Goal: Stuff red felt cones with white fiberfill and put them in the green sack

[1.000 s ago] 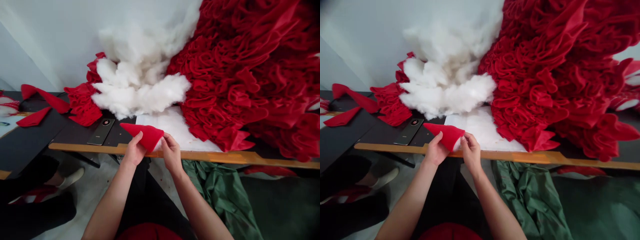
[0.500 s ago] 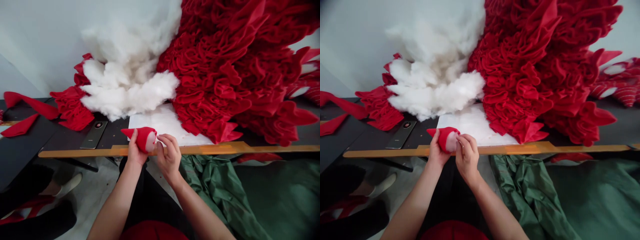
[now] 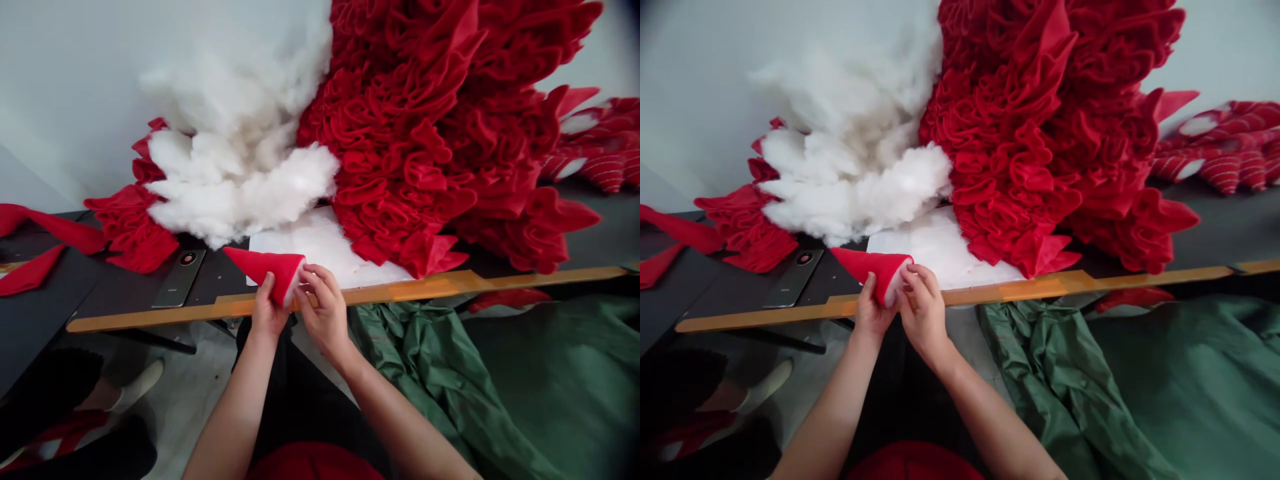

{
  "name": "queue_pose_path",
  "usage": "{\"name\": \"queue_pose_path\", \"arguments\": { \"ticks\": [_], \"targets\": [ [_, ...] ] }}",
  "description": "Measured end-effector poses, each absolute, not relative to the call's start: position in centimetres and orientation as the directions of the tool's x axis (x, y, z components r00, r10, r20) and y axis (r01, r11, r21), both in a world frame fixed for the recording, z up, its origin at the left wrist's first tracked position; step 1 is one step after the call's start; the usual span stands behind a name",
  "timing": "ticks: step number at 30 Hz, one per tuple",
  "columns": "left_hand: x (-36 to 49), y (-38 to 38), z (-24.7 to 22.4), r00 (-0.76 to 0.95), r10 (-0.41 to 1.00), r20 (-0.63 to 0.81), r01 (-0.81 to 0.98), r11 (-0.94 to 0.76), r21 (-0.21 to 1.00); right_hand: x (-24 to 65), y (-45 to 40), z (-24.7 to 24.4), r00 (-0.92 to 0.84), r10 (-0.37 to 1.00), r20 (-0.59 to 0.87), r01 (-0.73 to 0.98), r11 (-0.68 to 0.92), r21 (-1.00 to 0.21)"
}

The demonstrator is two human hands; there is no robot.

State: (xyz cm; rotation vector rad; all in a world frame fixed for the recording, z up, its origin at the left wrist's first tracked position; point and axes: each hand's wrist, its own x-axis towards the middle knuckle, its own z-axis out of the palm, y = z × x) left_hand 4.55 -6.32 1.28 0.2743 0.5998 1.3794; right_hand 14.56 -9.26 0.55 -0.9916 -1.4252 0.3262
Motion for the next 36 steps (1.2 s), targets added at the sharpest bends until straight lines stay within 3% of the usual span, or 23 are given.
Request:
{"name": "queue_pose_path", "arguments": {
  "ticks": [3,6,9,12,14,16,18,24,31,36],
  "targets": [
    [4.9,-6.5,1.6,0.088,0.981,-0.173,-0.819,0.170,0.548,14.0,-9.7,0.1,0.153,0.632,0.760,0.491,0.619,-0.613],
    [5.1,-6.7,2.0,0.055,0.993,-0.104,-0.817,0.104,0.567,13.6,-9.3,-0.2,0.089,0.696,0.712,0.510,0.582,-0.633],
    [5.1,-6.5,2.1,0.022,0.979,-0.203,-0.834,0.130,0.537,13.9,-8.6,0.1,0.037,0.794,0.606,0.476,0.519,-0.710],
    [4.7,-6.1,2.0,0.086,0.948,-0.305,-0.873,0.220,0.436,14.2,-8.5,0.3,0.107,0.782,0.614,0.487,0.497,-0.718],
    [4.5,-6.0,2.1,0.132,0.936,-0.326,-0.894,0.255,0.368,14.0,-8.7,0.4,0.116,0.699,0.706,0.554,0.544,-0.630],
    [4.5,-6.1,2.2,0.180,0.920,-0.348,-0.898,0.298,0.323,13.5,-8.9,0.3,0.034,0.614,0.788,0.596,0.621,-0.509],
    [4.5,-6.2,2.4,0.221,0.902,-0.371,-0.891,0.341,0.300,12.8,-8.9,0.4,-0.038,0.589,0.808,0.581,0.671,-0.461],
    [4.1,-6.1,2.8,0.176,0.904,-0.389,-0.916,0.295,0.272,12.4,-8.6,1.6,0.010,0.727,0.687,0.375,0.634,-0.676],
    [4.3,-6.2,3.1,0.224,0.894,-0.387,-0.912,0.332,0.239,12.8,-8.9,1.1,-0.008,0.633,0.774,0.511,0.668,-0.541],
    [4.5,-5.9,3.3,0.108,0.918,-0.381,-0.930,0.229,0.289,14.3,-9.2,1.6,0.223,0.589,0.776,0.522,0.601,-0.606]
  ]
}}
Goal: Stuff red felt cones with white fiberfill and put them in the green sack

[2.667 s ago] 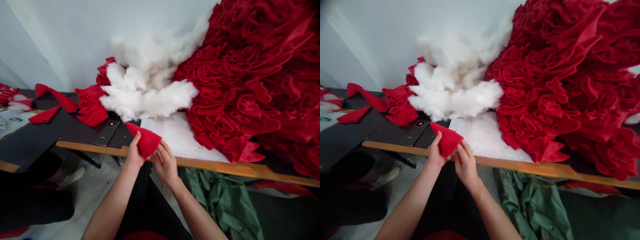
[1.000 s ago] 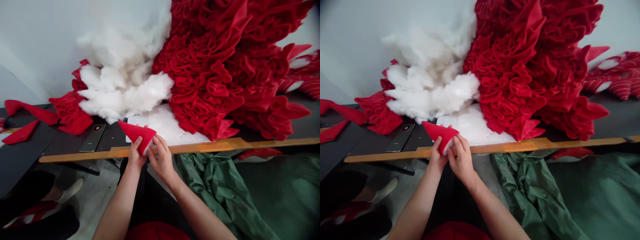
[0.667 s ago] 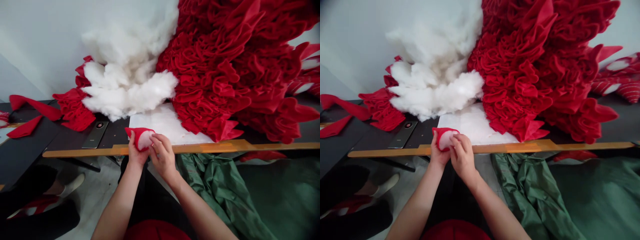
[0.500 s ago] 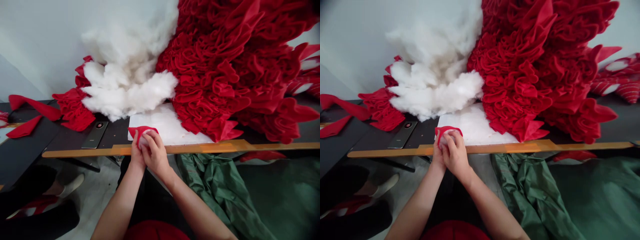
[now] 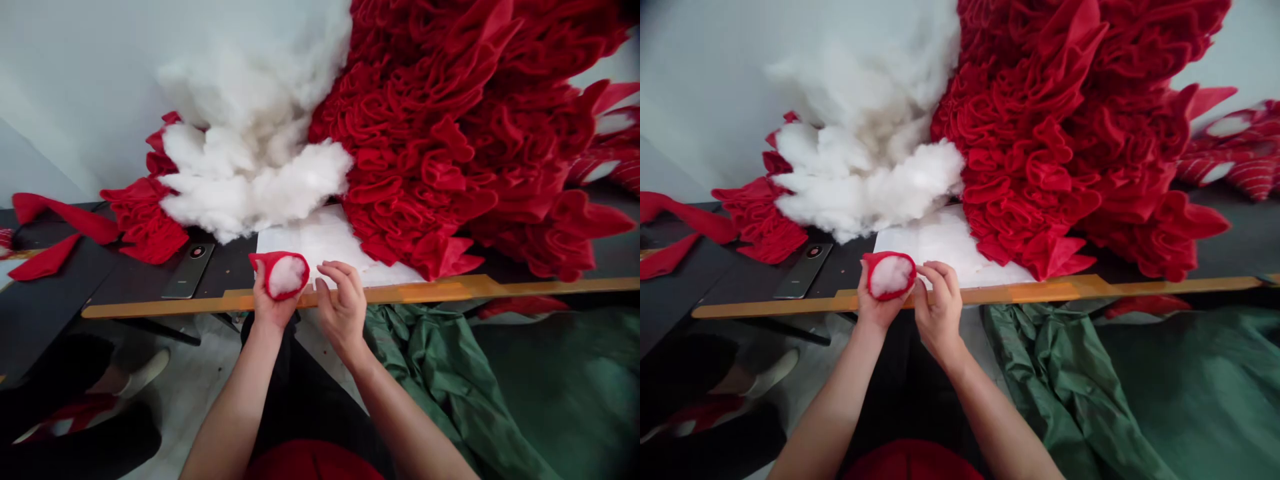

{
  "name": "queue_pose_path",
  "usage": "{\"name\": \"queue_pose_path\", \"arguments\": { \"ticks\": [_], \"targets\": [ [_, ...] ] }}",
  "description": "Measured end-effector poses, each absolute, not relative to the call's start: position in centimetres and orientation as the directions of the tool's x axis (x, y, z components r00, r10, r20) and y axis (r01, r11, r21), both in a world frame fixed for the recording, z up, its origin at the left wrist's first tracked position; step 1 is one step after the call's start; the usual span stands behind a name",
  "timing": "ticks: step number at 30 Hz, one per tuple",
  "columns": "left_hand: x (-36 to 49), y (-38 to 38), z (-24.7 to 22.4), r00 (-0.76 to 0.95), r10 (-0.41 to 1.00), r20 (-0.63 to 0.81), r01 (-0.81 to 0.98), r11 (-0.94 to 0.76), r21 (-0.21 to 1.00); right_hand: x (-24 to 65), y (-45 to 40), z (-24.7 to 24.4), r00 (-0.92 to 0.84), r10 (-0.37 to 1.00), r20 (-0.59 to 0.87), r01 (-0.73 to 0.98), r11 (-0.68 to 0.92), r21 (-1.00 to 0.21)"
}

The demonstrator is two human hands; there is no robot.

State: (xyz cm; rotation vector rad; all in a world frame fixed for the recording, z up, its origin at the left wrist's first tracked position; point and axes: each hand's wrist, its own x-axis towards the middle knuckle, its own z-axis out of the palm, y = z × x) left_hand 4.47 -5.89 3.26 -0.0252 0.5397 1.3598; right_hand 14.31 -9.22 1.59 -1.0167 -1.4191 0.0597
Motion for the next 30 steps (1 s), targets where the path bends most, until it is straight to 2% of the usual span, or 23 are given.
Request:
{"name": "queue_pose_path", "arguments": {
  "ticks": [5,7,8,10,13,15,19,22,26,28,30],
  "targets": [
    [5.3,-6.4,2.7,0.214,0.915,-0.341,-0.894,0.325,0.309,13.6,-8.5,0.8,0.047,0.527,0.848,0.554,0.693,-0.461],
    [5.4,-6.6,2.5,0.217,0.919,-0.329,-0.874,0.333,0.355,13.4,-8.4,0.4,0.028,0.517,0.855,0.536,0.715,-0.449],
    [5.4,-6.7,2.3,0.198,0.929,-0.314,-0.864,0.316,0.392,13.5,-8.5,0.2,0.047,0.529,0.847,0.509,0.717,-0.476],
    [5.3,-6.7,2.0,0.087,0.966,-0.244,-0.848,0.201,0.491,14.0,-8.9,-0.3,0.149,0.615,0.774,0.391,0.683,-0.617],
    [5.1,-6.4,1.4,-0.139,0.987,-0.086,-0.786,-0.057,0.615,14.8,-9.4,-1.0,0.334,0.822,0.461,0.026,0.481,-0.877],
    [5.5,-6.3,1.2,-0.185,0.982,-0.017,-0.735,-0.127,0.666,14.8,-9.5,-1.4,0.350,0.895,0.278,-0.186,0.357,-0.915],
    [7.4,-6.8,1.1,-0.137,0.989,0.050,-0.661,-0.129,0.740,14.3,-9.4,-1.2,0.364,0.909,0.204,-0.387,0.346,-0.854],
    [8.9,-7.5,1.2,-0.035,0.996,0.088,-0.667,-0.089,0.740,14.7,-9.1,-0.1,0.390,0.913,0.121,-0.531,0.330,-0.781],
    [9.4,-7.5,1.1,0.077,0.995,0.058,-0.625,0.003,0.780,16.2,-8.9,1.1,0.432,0.902,-0.027,-0.647,0.289,-0.705],
    [9.1,-7.0,1.1,0.059,0.996,0.070,-0.560,-0.026,0.828,16.7,-9.0,1.3,0.404,0.911,-0.079,-0.698,0.251,-0.671],
    [8.8,-6.5,1.2,-0.003,0.990,0.143,-0.514,-0.125,0.849,16.8,-9.1,1.4,0.343,0.932,-0.118,-0.759,0.201,-0.620]
  ]
}}
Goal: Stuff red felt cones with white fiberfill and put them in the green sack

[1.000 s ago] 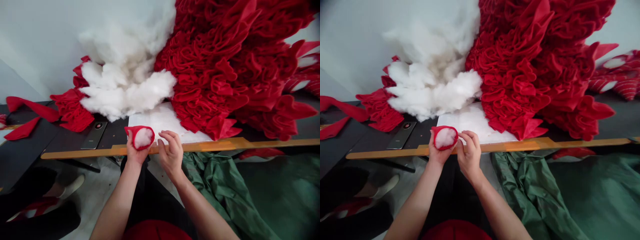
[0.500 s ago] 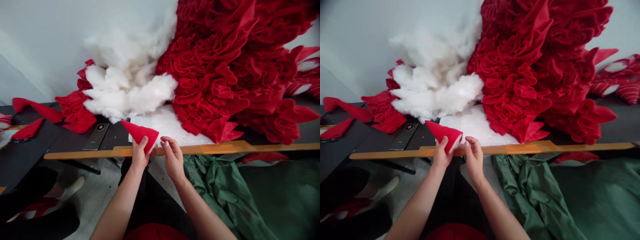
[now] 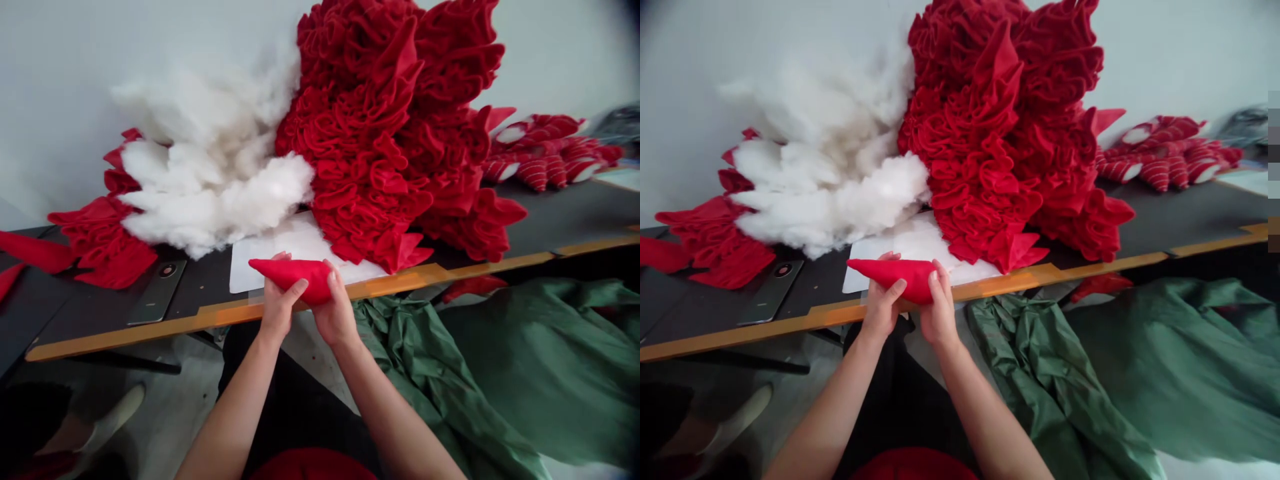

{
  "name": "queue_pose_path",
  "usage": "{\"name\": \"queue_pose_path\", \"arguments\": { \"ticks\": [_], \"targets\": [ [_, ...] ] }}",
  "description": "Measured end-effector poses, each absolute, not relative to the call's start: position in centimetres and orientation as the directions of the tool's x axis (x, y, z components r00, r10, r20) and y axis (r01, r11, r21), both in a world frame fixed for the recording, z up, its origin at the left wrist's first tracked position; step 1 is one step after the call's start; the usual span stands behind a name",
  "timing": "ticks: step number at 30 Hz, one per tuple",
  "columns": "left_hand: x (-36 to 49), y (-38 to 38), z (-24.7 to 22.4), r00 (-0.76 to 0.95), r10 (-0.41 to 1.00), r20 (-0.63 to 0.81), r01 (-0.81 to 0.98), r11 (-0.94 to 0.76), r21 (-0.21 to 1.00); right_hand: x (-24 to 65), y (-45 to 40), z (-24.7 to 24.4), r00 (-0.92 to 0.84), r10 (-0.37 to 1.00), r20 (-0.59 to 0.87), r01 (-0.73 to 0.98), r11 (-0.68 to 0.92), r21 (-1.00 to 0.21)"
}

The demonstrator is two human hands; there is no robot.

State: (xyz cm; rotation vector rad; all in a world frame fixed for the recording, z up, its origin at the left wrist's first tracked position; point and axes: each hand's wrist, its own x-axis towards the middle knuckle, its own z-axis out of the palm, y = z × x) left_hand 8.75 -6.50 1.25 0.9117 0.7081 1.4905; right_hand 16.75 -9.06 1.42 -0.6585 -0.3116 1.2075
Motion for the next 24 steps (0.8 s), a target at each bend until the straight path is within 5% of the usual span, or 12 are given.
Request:
{"name": "queue_pose_path", "arguments": {
  "ticks": [3,9,13,18,24],
  "targets": [
    [8.6,-6.2,1.7,-0.042,0.974,0.224,-0.466,-0.217,0.858,16.2,-9.2,1.6,0.175,0.977,-0.122,-0.827,0.079,-0.557],
    [8.5,-6.0,2.9,-0.092,0.993,0.080,-0.385,-0.109,0.917,15.7,-9.1,1.1,-0.001,0.988,-0.154,-0.870,-0.076,-0.486],
    [8.2,-5.3,3.4,-0.097,0.995,0.009,-0.452,-0.052,0.890,15.7,-8.8,0.7,0.056,0.987,-0.148,-0.875,-0.023,-0.484],
    [8.1,-5.5,4.4,0.137,0.990,-0.039,-0.582,0.112,0.805,15.6,-8.3,1.3,0.210,0.965,-0.156,-0.855,0.104,-0.508],
    [8.1,-6.4,4.3,0.186,0.979,0.089,-0.369,-0.014,0.929,16.7,-8.6,1.3,0.107,0.977,-0.186,-0.860,-0.003,-0.510]
  ]
}}
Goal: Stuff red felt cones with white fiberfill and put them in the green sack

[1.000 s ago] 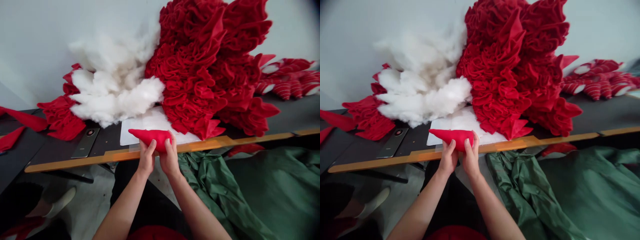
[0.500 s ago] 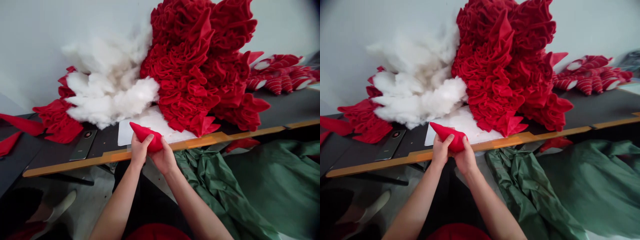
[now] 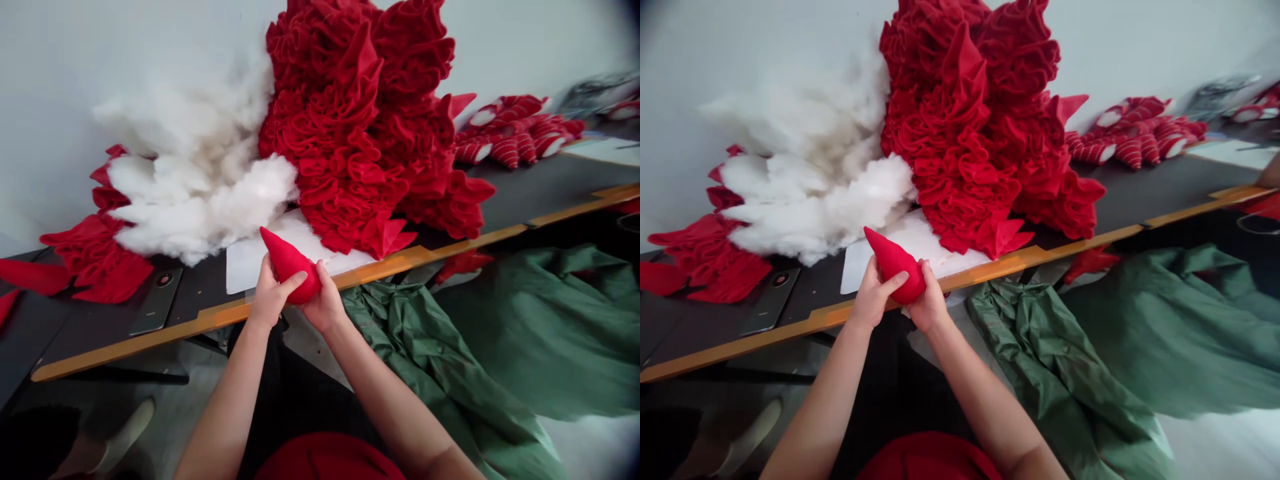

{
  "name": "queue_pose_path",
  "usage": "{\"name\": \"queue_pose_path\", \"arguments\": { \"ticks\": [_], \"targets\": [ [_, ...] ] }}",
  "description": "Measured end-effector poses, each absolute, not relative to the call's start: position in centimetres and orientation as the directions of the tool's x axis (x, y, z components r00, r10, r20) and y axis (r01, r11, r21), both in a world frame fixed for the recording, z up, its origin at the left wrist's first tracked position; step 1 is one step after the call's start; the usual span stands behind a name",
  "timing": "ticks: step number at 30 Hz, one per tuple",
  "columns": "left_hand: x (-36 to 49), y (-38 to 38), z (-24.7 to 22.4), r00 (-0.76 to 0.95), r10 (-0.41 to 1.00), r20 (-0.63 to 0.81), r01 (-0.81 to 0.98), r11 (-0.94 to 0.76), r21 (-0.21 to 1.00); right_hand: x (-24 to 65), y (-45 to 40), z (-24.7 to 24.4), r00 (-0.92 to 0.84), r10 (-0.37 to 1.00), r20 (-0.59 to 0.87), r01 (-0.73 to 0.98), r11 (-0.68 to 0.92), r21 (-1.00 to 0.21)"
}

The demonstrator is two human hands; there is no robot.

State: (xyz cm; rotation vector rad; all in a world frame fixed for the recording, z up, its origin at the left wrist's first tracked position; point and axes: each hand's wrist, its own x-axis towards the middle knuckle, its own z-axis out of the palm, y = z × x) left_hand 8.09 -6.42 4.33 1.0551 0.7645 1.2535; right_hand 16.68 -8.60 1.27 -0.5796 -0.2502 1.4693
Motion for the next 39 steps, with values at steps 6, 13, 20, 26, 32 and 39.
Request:
{"name": "queue_pose_path", "arguments": {
  "ticks": [6,13,20,26,32,39],
  "targets": [
    [8.6,-6.8,3.4,0.076,0.993,0.086,-0.444,-0.043,0.895,16.3,-9.6,1.9,0.122,0.983,-0.135,-0.848,0.033,-0.529],
    [7.0,-6.8,4.2,0.064,0.987,-0.147,-0.718,0.148,0.680,16.2,-11.7,0.4,0.393,0.880,0.268,-0.282,0.393,-0.875],
    [6.5,-7.4,4.2,0.096,0.983,-0.158,-0.748,0.176,0.640,15.5,-11.5,0.0,0.288,0.732,0.617,0.177,0.593,-0.786],
    [6.2,-7.4,3.8,0.060,0.990,-0.129,-0.735,0.131,0.665,15.5,-11.7,0.3,0.264,0.726,0.635,0.270,0.576,-0.771],
    [6.3,-7.6,3.6,0.080,0.992,-0.097,-0.728,0.124,0.674,15.9,-12.2,0.4,0.319,0.608,0.727,0.402,0.608,-0.684],
    [6.5,-8.0,3.8,0.133,0.990,-0.053,-0.706,0.132,0.696,15.7,-12.3,0.2,0.180,0.685,0.706,0.381,0.613,-0.692]
  ]
}}
